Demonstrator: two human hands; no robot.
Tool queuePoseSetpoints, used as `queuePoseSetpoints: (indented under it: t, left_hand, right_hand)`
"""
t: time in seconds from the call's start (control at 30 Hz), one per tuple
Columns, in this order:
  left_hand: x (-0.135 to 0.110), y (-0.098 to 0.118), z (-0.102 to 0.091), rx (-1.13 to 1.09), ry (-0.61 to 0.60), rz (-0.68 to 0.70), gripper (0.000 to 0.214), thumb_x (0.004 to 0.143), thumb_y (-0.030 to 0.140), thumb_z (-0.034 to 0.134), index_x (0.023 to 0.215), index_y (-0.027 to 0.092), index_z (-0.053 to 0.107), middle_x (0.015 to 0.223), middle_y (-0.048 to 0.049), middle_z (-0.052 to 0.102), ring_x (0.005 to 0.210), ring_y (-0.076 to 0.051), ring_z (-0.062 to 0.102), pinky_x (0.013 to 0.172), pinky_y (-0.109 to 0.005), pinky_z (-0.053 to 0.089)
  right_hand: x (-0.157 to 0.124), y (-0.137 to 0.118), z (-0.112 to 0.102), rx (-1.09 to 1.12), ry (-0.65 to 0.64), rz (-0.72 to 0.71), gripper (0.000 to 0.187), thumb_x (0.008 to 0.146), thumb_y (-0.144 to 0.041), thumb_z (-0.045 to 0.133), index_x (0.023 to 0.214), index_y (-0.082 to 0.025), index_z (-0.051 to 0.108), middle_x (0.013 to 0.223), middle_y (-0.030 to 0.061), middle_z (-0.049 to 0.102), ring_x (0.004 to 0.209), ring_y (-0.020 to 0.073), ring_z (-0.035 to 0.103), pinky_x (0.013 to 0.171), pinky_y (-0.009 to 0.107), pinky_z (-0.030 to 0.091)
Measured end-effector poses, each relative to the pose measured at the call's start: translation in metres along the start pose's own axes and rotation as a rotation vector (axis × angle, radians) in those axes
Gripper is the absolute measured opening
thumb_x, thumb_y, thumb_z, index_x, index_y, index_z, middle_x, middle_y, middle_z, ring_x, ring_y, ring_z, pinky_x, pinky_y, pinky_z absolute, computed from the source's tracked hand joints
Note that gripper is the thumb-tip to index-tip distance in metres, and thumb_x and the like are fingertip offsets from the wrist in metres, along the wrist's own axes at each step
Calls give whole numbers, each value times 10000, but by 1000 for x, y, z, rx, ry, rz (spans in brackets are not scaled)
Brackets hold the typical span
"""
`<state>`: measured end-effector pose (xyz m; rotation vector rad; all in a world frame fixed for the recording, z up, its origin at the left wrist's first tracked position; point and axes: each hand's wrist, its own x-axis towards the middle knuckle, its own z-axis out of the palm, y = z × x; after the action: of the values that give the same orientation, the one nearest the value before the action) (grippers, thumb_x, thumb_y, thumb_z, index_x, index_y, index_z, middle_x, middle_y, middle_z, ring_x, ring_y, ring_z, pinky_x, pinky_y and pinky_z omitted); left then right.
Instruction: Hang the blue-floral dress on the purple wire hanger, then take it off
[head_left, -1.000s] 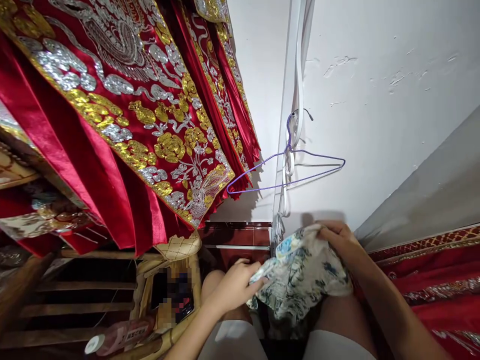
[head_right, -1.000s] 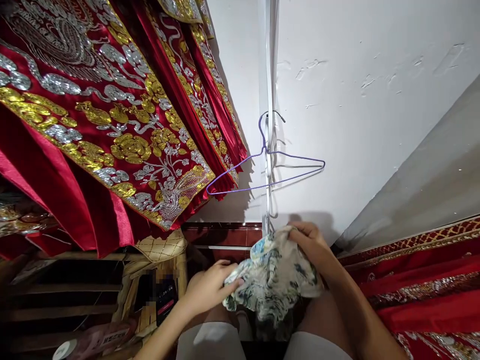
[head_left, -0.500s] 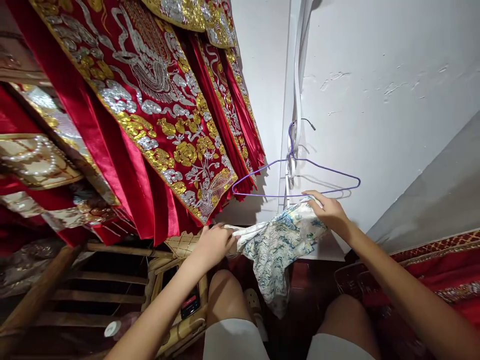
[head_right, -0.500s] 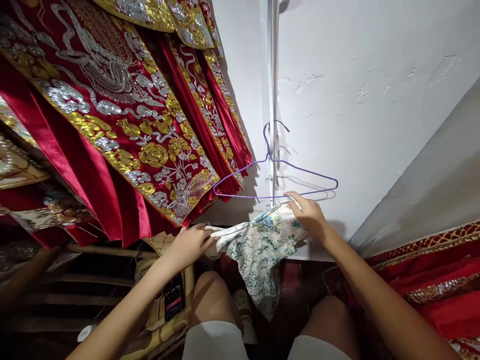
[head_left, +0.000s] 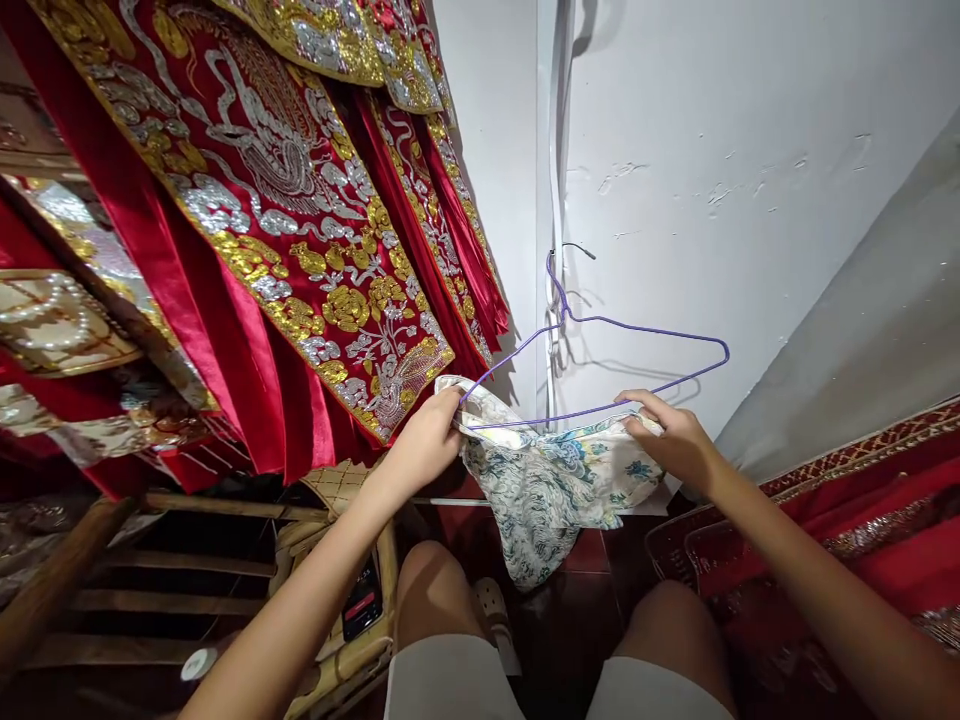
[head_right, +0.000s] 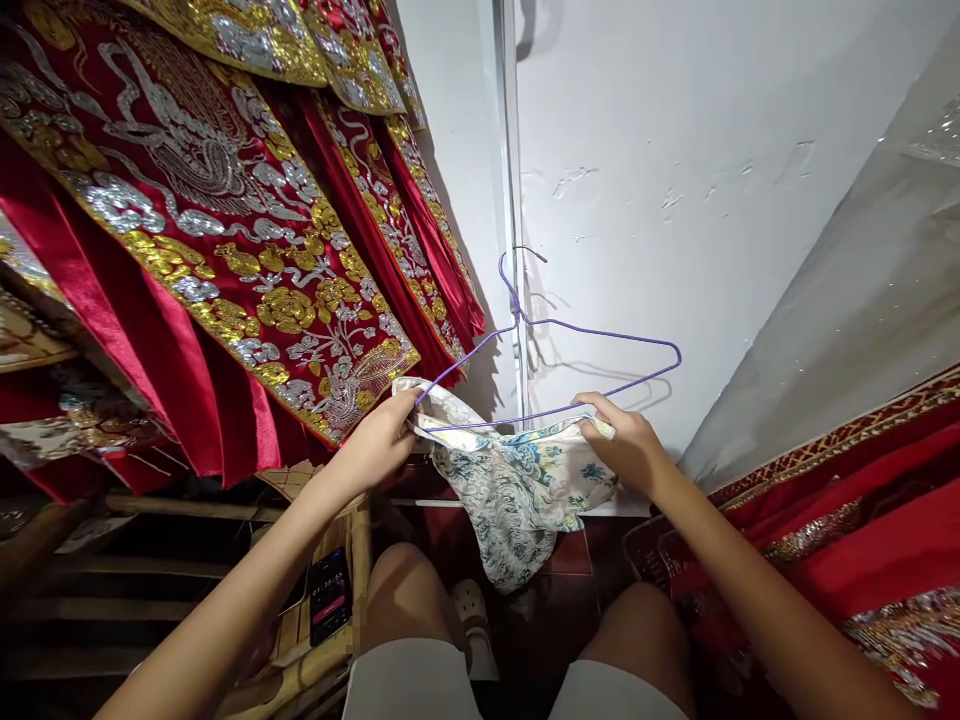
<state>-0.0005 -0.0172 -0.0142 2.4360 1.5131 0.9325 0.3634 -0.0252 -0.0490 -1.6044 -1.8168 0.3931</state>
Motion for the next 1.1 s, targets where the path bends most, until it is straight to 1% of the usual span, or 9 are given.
queuePoseSetpoints:
  t: [0.1,0.37,0.5,0.63,0.73,0.83,0.9,1.0,1.1]
  left_hand:
    - [0,1,-6,-25,34,63,384,662,93,563,1020,205,646,1186,-159,698,1179,-365,617,1055,-470,466]
    - [-23,2,-19,134,-66,-16,91,714,203,618,725,245,539,907,-118,702,931,-341,644,902,-466,525]
    - [-31,4,-30,59,83,6,124,765,244,626,742,245,503,1153,-143,699,1154,-374,595,1018,-500,462]
    - [-18,11,-34,-44,195,4,78,823,246,598,822,227,523,1300,-158,652,1290,-377,542,1066,-491,412]
    - [10,14,-28,-151,176,72,91,853,198,555,941,201,579,1276,-140,656,1177,-302,607,1008,-421,442]
    - [42,10,-17,-368,181,100,198,854,185,549,1041,185,616,1084,-86,689,969,-211,634,891,-335,470]
    - [59,4,-11,-543,203,64,210,824,201,577,1017,172,655,970,-63,690,883,-186,627,820,-298,470]
    - [71,-3,-10,-739,127,-51,178,740,243,648,871,153,728,815,-43,691,776,-177,625,735,-276,465]
    - [72,-4,-16,-910,2,-218,182,650,269,732,790,154,753,747,-30,711,682,-171,622,651,-269,456]
  right_hand:
    - [-5,-9,-5,6,-36,-18,388,877,-415,508,1187,-271,690,670,1,632,674,223,626,655,280,449]
    - [-2,-17,9,63,-55,-17,352,889,-458,527,1128,-259,695,636,-18,583,597,191,557,607,269,420]
    - [2,-15,17,105,-60,-25,286,903,-432,529,1076,-266,684,729,-6,662,661,189,594,634,268,419]
    - [1,-17,20,120,-45,-42,255,919,-435,510,1003,-263,677,797,5,698,710,194,597,662,280,421]
    - [-9,-25,24,125,-72,-77,274,915,-444,515,1033,-267,688,713,-7,659,613,179,534,625,289,400]
    - [-26,-36,26,197,-106,-91,383,917,-507,528,1156,-258,693,543,-50,497,495,157,419,546,281,354]
    - [-37,-41,24,193,-74,-89,542,889,-530,581,1353,-250,616,533,-65,466,483,154,409,530,273,348]
    - [-44,-38,9,122,16,-71,916,817,-486,674,1609,-228,292,687,-31,619,515,166,487,519,271,381]
    - [-30,-20,-18,49,141,4,1111,775,-390,698,1656,-207,46,819,13,685,570,194,561,509,277,411]
